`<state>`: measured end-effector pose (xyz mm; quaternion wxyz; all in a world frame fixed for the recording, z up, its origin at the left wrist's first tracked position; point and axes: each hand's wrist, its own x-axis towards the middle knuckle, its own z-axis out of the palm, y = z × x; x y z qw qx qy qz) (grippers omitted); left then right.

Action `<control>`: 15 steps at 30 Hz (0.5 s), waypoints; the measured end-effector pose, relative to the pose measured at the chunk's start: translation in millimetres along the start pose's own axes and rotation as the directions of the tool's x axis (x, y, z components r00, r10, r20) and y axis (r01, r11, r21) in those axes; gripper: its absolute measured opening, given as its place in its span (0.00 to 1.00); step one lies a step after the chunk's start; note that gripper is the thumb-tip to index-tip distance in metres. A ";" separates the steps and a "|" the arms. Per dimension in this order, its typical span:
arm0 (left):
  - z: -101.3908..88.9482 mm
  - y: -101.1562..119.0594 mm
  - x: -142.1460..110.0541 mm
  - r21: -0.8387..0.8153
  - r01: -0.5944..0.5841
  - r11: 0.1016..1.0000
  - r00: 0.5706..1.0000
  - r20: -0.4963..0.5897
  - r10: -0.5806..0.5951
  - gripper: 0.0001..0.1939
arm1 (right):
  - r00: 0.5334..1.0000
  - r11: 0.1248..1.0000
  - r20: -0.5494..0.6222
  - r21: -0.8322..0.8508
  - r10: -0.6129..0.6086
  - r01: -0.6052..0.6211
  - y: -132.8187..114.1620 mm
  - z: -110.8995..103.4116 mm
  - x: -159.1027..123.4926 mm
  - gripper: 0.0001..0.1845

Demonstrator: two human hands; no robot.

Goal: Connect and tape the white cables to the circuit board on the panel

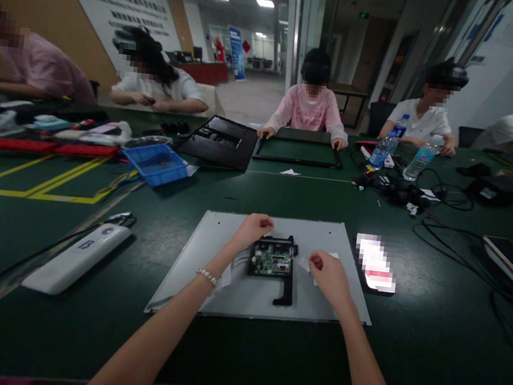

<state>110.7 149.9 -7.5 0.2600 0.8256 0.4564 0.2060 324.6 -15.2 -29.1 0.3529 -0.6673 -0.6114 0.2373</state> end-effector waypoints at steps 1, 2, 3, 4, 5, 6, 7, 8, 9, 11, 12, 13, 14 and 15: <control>-0.3 0.6 4.2 -0.005 -0.001 1.000 1.000 0.003 0.001 0.09 | 1.000 1.000 -0.003 -0.013 -0.003 0.003 -0.5 -0.4 -0.2 0.08; -0.7 1.1 8.3 -0.008 -0.003 1.000 1.000 0.010 0.004 0.08 | 1.000 1.000 -0.005 -0.027 -0.006 0.006 -0.9 -0.8 -0.4 0.08; -1.0 1.7 12.1 -0.010 -0.008 1.000 1.000 0.019 0.008 0.08 | 1.000 0.999 -0.008 -0.043 -0.010 0.010 -1.4 -1.3 -0.6 0.08; -1.1 2.1 15.3 -0.009 -0.013 1.000 1.000 0.028 0.013 0.08 | 1.000 0.998 -0.012 -0.061 -0.016 0.016 -1.8 -1.7 -0.7 0.08; -0.9 2.5 17.7 -0.006 -0.019 1.000 0.999 0.036 0.019 0.07 | 1.000 0.997 -0.017 -0.080 -0.024 0.022 -2.2 -2.1 -0.9 0.08; -0.5 2.8 19.4 0.000 -0.025 1.000 0.999 0.045 0.025 0.07 | 0.999 0.995 -0.022 -0.100 -0.032 0.029 -2.7 -2.4 -1.0 0.08; 0.0 3.1 20.4 0.007 -0.031 1.000 0.998 0.053 0.030 0.07 | 0.999 0.993 -0.029 -0.117 -0.040 0.036 -3.1 -2.6 -1.1 0.08; 0.5 3.3 20.7 0.016 -0.036 0.999 0.997 0.061 0.035 0.07 | 0.998 0.991 -0.038 -0.129 -0.048 0.043 -3.5 -2.7 -1.2 0.07; 0.7 3.7 20.5 0.026 -0.042 0.999 0.997 0.068 0.040 0.08 | 0.997 0.990 -0.047 -0.134 -0.055 0.049 -3.8 -2.8 -1.3 0.07; -0.4 4.6 18.9 0.048 -0.051 0.998 0.996 0.074 0.048 0.08 | 0.996 0.990 -0.064 -0.130 -0.066 0.058 -4.0 -2.5 -1.4 0.08; -2.1 5.3 17.6 0.062 -0.054 0.997 0.996 0.072 0.050 0.09 | 0.995 0.990 -0.071 -0.128 -0.071 0.061 -4.0 -2.3 -1.5 0.08; -4.9 6.1 15.7 0.078 -0.056 0.995 0.997 0.065 0.051 0.10 | 0.994 0.990 -0.077 -0.126 -0.074 0.064 -3.9 -2.1 -1.6 0.08; -8.7 6.9 13.2 0.098 -0.055 0.994 0.997 0.053 0.050 0.10 | 0.994 0.990 -0.082 -0.129 -0.076 0.065 -3.8 -1.9 -1.6 0.08; -13.4 7.7 9.7 0.119 -0.052 0.992 0.998 0.039 0.047 0.11 | 0.994 0.989 -0.082 -0.133 -0.078 0.066 -3.8 -1.8 -1.7 0.08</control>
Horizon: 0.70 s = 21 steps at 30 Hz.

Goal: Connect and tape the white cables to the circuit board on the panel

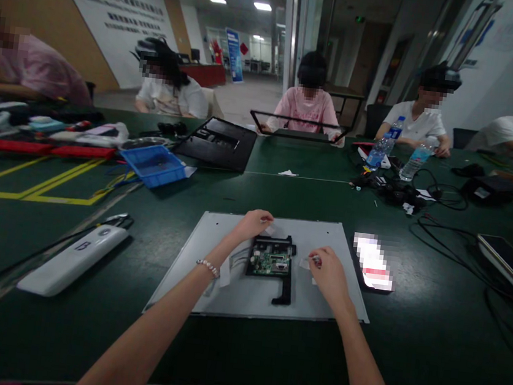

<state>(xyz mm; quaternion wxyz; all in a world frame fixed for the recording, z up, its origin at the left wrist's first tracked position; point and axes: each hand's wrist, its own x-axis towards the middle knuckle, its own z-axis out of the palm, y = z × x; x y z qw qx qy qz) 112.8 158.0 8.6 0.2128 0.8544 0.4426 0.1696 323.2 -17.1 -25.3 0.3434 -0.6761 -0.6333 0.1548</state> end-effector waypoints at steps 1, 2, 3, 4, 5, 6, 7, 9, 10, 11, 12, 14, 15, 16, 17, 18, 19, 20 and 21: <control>-5.3 0.2 -4.7 0.023 0.007 1.000 1.000 -0.014 -0.007 0.12 | 1.000 1.000 0.003 -0.003 -0.001 0.001 -0.2 -0.1 0.0 0.08; -11.0 0.2 -10.5 0.045 0.019 0.999 0.999 -0.028 -0.018 0.12 | 1.000 1.000 0.007 -0.005 -0.001 0.001 -0.6 -0.3 0.0 0.08; -16.8 -0.1 -17.7 0.067 0.035 0.997 0.999 -0.040 -0.032 0.13 | 1.000 1.000 0.010 -0.004 0.000 0.000 -1.3 -0.6 0.0 0.08; -22.5 -0.8 -26.0 0.088 0.055 0.995 0.997 -0.050 -0.051 0.14 | 1.000 1.000 0.009 -0.003 0.000 0.000 -2.1 -0.9 0.0 0.08; -27.8 -2.1 -35.4 0.107 0.082 0.991 0.995 -0.060 -0.076 0.15 | 1.000 1.000 0.006 -0.001 -0.002 0.002 -3.1 -1.1 0.0 0.09; -32.6 -3.8 -45.6 0.125 0.113 0.986 0.992 -0.068 -0.105 0.16 | 1.000 1.000 0.001 0.003 -0.004 0.004 -4.1 -1.1 0.0 0.09; -36.9 -6.1 -56.3 0.141 0.146 0.979 0.988 -0.069 -0.138 0.18 | 1.000 1.000 -0.004 0.006 -0.008 0.008 -5.1 -0.8 0.0 0.09; -43.4 -11.6 -77.8 0.162 0.199 0.966 0.980 -0.041 -0.195 0.20 | 1.000 1.000 -0.012 0.008 -0.016 0.016 -6.4 0.8 -0.1 0.10; -45.7 -14.5 -87.8 0.168 0.214 0.962 0.977 -0.022 -0.214 0.20 | 1.000 1.000 -0.012 0.005 -0.022 0.022 -6.8 2.1 -0.1 0.10; -47.4 -17.1 -96.8 0.172 0.222 0.960 0.974 -0.002 -0.225 0.19 | 1.000 1.000 -0.011 0.000 -0.029 0.029 -6.9 3.4 -0.2 0.10; -48.5 -19.4 -104.7 0.173 0.220 0.960 0.973 0.025 -0.228 0.18 | 0.999 0.999 -0.007 -0.007 -0.038 0.038 -6.9 4.7 -0.4 0.10; -49.4 -22.1 -116.2 0.154 0.208 0.966 0.973 0.072 -0.221 0.18 | 0.998 0.998 0.013 -0.019 -0.055 0.056 -6.8 6.5 -1.1 0.10; -49.3 -22.6 -119.8 0.137 0.206 0.969 0.972 0.086 -0.219 0.19 | 0.998 0.998 0.026 -0.021 -0.061 0.062 -6.7 6.9 -1.6 0.11; -49.1 -22.7 -122.0 0.114 0.204 0.972 0.972 0.095 -0.215 0.20 | 0.997 0.998 0.037 -0.019 -0.064 0.065 -6.7 7.0 -2.2 0.12; -49.0 -22.6 -122.9 0.090 0.206 0.974 0.972 0.097 -0.214 0.20 | 0.997 0.998 0.048 -0.014 -0.066 0.066 -6.7 6.7 -2.9 0.13; -49.2 -22.5 -122.7 0.073 0.208 0.975 0.973 0.091 -0.214 0.20 | 0.996 0.998 0.055 -0.008 -0.064 0.064 -6.7 6.3 -3.6 0.14; -49.9 -22.8 -121.6 0.071 0.205 0.976 0.975 0.076 -0.210 0.19 | 0.997 0.998 0.058 -0.003 -0.060 0.060 -6.7 5.8 -4.3 0.14; -51.1 -23.4 -119.8 0.082 0.201 0.976 0.977 0.054 -0.205 0.18 | 0.997 0.998 0.059 0.001 -0.056 0.056 -6.6 5.3 -4.8 0.13; -53.0 -24.6 -117.5 0.106 0.200 0.974 0.978 0.028 -0.204 0.18 | 0.997 0.999 0.057 0.003 -0.053 0.053 -6.6 4.8 -5.2 0.13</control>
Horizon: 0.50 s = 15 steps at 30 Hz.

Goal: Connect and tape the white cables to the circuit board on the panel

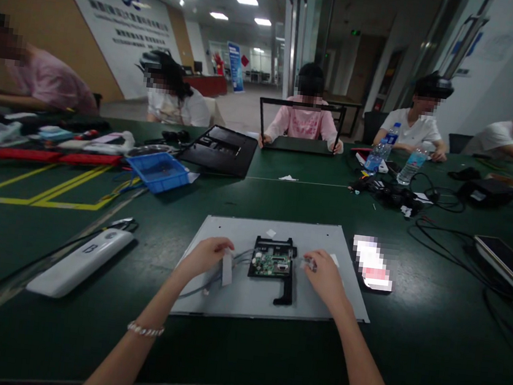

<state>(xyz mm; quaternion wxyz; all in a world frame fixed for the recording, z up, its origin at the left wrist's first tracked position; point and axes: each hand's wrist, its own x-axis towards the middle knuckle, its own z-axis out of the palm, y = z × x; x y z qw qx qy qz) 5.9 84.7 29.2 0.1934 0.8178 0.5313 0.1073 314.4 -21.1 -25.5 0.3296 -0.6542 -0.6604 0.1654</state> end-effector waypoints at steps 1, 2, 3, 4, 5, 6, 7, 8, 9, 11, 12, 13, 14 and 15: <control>-2.2 -1.3 2.9 0.031 0.007 0.999 1.000 -0.027 -0.006 0.17 | 1.000 1.000 -0.001 0.000 0.002 -0.002 0.0 -0.4 -0.2 0.13; -4.5 -3.0 5.9 0.060 0.019 0.998 0.998 -0.055 -0.016 0.17 | 1.000 1.000 -0.001 -0.002 0.003 -0.003 -0.2 -0.9 -0.4 0.12; -6.6 -5.0 9.0 0.081 0.033 0.996 0.997 -0.076 -0.027 0.18 | 1.000 1.000 0.001 -0.002 0.002 -0.002 -0.5 -1.4 -0.4 0.12; -8.2 -7.0 11.9 0.095 0.049 0.994 0.995 -0.090 -0.041 0.18 | 1.000 1.000 0.005 -0.002 0.002 -0.002 -1.0 -2.0 -0.4 0.12; -9.1 -8.9 14.5 0.105 0.066 0.992 0.994 -0.097 -0.056 0.18 | 1.000 1.000 0.007 -0.001 0.003 -0.003 -1.7 -2.7 -0.4 0.12; -9.2 -10.4 16.5 0.117 0.080 0.990 0.993 -0.099 -0.069 0.17 | 1.000 1.000 0.009 0.002 0.003 -0.003 -2.5 -3.5 -0.5 0.12; -8.5 -11.6 17.8 0.130 0.093 0.987 0.992 -0.098 -0.080 0.16 | 1.000 1.000 0.009 0.007 0.002 -0.002 -3.5 -4.3 -0.6 0.12; -7.2 -12.3 18.6 0.144 0.103 0.984 0.991 -0.096 -0.089 0.16 | 1.000 1.000 0.008 0.011 0.001 -0.001 -4.4 -4.9 -0.8 0.12; -5.4 -12.6 18.7 0.157 0.109 0.982 0.991 -0.096 -0.095 0.15 | 1.000 1.000 0.007 0.013 -0.001 0.001 -5.2 -5.5 -0.9 0.12; -1.8 -11.8 17.6 0.182 0.112 0.977 0.990 -0.103 -0.095 0.13 | 1.000 1.000 0.009 0.013 0.000 0.000 -6.0 -5.9 -1.1 0.12; -0.2 -10.5 16.8 0.193 0.113 0.975 0.990 -0.111 -0.093 0.12 | 1.000 1.000 0.010 0.012 0.002 -0.003 -6.0 -5.8 -1.1 0.12; 1.1 -8.4 16.3 0.203 0.115 0.972 0.988 -0.121 -0.092 0.12 | 1.000 1.000 0.011 0.010 0.006 -0.006 -5.7 -5.4 -1.0 0.12; 2.2 -5.2 16.4 0.213 0.120 0.970 0.987 -0.133 -0.093 0.13 | 1.000 1.000 0.012 0.010 0.007 -0.008 -5.3 -5.0 -0.8 0.12; 3.4 -0.7 17.4 0.222 0.127 0.967 0.984 -0.152 -0.094 0.14 | 1.000 1.000 0.013 0.011 0.009 -0.009 -4.7 -4.5 -0.6 0.12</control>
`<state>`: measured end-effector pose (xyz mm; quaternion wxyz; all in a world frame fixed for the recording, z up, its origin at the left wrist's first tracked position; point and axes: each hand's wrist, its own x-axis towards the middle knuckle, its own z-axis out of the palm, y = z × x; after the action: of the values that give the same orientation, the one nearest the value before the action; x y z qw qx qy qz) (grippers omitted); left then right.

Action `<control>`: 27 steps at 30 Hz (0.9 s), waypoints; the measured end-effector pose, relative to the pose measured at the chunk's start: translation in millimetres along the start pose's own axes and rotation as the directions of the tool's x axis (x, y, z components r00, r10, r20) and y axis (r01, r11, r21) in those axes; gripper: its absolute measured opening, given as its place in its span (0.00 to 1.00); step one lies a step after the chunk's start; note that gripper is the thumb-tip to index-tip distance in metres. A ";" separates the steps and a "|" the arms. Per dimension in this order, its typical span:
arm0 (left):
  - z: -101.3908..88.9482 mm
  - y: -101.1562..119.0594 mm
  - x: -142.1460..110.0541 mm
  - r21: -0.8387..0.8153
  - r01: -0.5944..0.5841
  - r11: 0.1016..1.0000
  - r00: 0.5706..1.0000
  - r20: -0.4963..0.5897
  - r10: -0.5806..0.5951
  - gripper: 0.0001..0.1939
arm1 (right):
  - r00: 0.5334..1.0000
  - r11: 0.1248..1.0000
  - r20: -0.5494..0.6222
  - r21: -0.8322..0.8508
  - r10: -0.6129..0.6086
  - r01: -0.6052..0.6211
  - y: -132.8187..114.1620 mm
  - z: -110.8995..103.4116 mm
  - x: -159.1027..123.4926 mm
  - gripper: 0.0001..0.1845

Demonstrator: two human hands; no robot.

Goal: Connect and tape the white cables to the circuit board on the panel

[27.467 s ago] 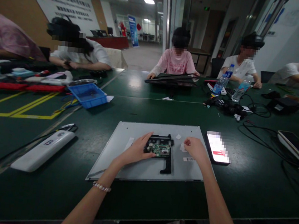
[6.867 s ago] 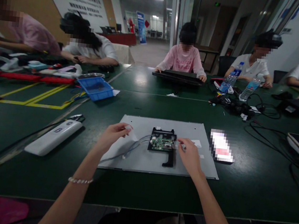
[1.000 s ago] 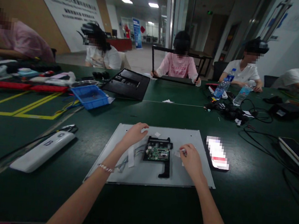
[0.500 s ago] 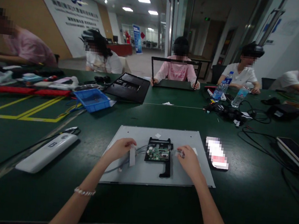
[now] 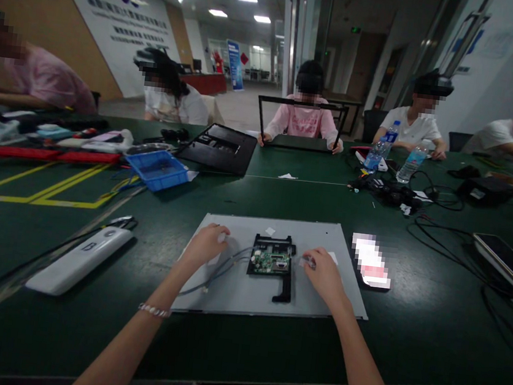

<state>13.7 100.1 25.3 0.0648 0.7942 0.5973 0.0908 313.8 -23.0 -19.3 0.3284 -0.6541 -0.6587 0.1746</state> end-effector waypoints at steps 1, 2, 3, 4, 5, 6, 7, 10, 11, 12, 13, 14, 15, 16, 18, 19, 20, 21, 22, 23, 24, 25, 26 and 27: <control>0.2 6.4 1.4 0.007 0.002 1.000 1.000 -0.029 -0.002 0.15 | 1.000 1.000 0.000 0.002 0.000 0.000 0.5 0.3 0.3 0.12; 0.8 14.6 3.9 0.006 -0.004 1.000 0.999 -0.053 0.004 0.16 | 1.000 1.000 0.001 0.005 0.000 0.000 0.8 0.5 0.5 0.12; 2.0 24.4 7.6 -0.002 -0.017 1.000 0.997 -0.081 0.016 0.16 | 1.000 1.000 0.003 0.009 0.000 0.000 0.8 0.4 0.7 0.12; 4.1 35.4 12.4 -0.023 -0.049 0.999 0.994 -0.098 0.047 0.15 | 1.000 1.000 0.005 0.013 0.000 0.000 0.7 0.2 0.8 0.12; 7.0 47.2 18.1 -0.059 -0.085 0.995 0.995 -0.062 0.082 0.14 | 1.000 1.000 0.006 0.016 0.001 -0.001 0.3 -0.2 0.9 0.12; 10.7 58.9 24.5 -0.075 -0.099 0.992 0.995 -0.041 0.096 0.14 | 1.000 1.000 0.008 0.019 0.001 -0.001 -0.2 -0.7 0.8 0.12; 15.2 70.0 31.3 -0.082 -0.105 0.991 0.994 -0.022 0.104 0.15 | 1.000 1.000 0.009 0.020 0.002 -0.002 -0.7 -1.1 0.8 0.12; 30.3 93.7 50.5 -0.096 -0.098 0.991 0.995 0.022 0.100 0.13 | 1.000 1.000 0.011 0.022 0.003 -0.003 -1.2 -2.1 0.8 0.12; 34.9 97.7 55.7 -0.101 -0.095 0.990 0.995 0.030 0.098 0.12 | 1.000 1.000 0.013 0.025 0.003 -0.003 -0.8 -2.2 1.0 0.12; 39.0 99.8 60.2 -0.108 -0.095 0.990 0.994 0.037 0.099 0.11 | 1.000 1.000 0.014 0.029 0.004 -0.004 0.0 -2.2 1.2 0.12; 42.5 100.3 63.9 -0.116 -0.098 0.988 0.994 0.043 0.104 0.10 | 1.000 0.999 0.013 0.033 0.005 -0.006 1.0 -2.2 1.5 0.12; 45.4 99.6 66.9 -0.126 -0.105 0.986 0.992 0.049 0.112 0.09 | 1.000 0.999 0.013 0.035 0.008 -0.008 2.1 -2.1 1.8 0.12; 47.8 98.0 69.4 -0.137 -0.114 0.984 0.991 0.054 0.122 0.09 | 1.000 0.999 0.013 0.033 0.013 -0.013 3.3 -2.0 2.2 0.12; 49.8 96.0 71.4 -0.149 -0.123 0.981 0.990 0.058 0.132 0.10 | 1.000 0.999 0.015 0.027 0.021 -0.021 4.4 -1.9 2.5 0.12; 52.9 91.5 74.3 -0.174 -0.138 0.975 0.987 0.058 0.150 0.12 | 0.999 0.999 0.021 0.012 0.045 -0.045 6.2 -2.0 3.0 0.12; 54.2 89.5 75.4 -0.187 -0.145 0.972 0.986 0.055 0.157 0.13 | 0.998 0.998 0.026 0.007 0.060 -0.060 6.7 -2.2 3.2 0.12; 55.3 87.9 76.2 -0.199 -0.153 0.968 0.985 0.050 0.166 0.14 | 0.997 0.997 0.031 0.005 0.076 -0.076 7.1 -2.6 3.3 0.12; 56.2 86.6 76.9 -0.212 -0.164 0.963 0.983 0.044 0.177 0.15 | 0.996 0.996 0.035 0.008 0.087 -0.088 7.3 -3.1 3.4 0.11; 56.7 85.7 77.4 -0.224 -0.176 0.959 0.981 0.037 0.188 0.15 | 0.995 0.995 0.037 0.015 0.095 -0.095 7.4 -3.8 3.5 0.11; 57.0 85.2 77.8 -0.237 -0.188 0.953 0.979 0.029 0.200 0.16 | 0.994 0.995 0.038 0.023 0.099 -0.100 7.5 -4.6 3.5 0.11; 57.0 85.0 78.1 -0.249 -0.199 0.948 0.977 0.022 0.211 0.15 | 0.994 0.994 0.036 0.032 0.101 -0.102 7.6 -5.4 3.6 0.11; 56.6 85.1 78.4 -0.259 -0.209 0.943 0.975 0.015 0.220 0.15 | 0.994 0.994 0.030 0.042 0.101 -0.102 8.0 -6.1 3.7 0.10; 56.0 85.6 78.7 -0.269 -0.218 0.938 0.973 0.010 0.230 0.15 | 0.994 0.993 0.025 0.052 0.102 -0.103 8.5 -6.6 3.7 0.10; 55.3 86.3 79.0 -0.277 -0.227 0.934 0.971 0.009 0.238 0.14 | 0.994 0.992 0.023 0.061 0.105 -0.106 9.1 -6.8 3.8 0.10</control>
<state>128.2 152.3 -5.0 0.1753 0.8444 0.4794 0.1627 325.4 -19.9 -19.6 0.3322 -0.6757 -0.6207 0.2185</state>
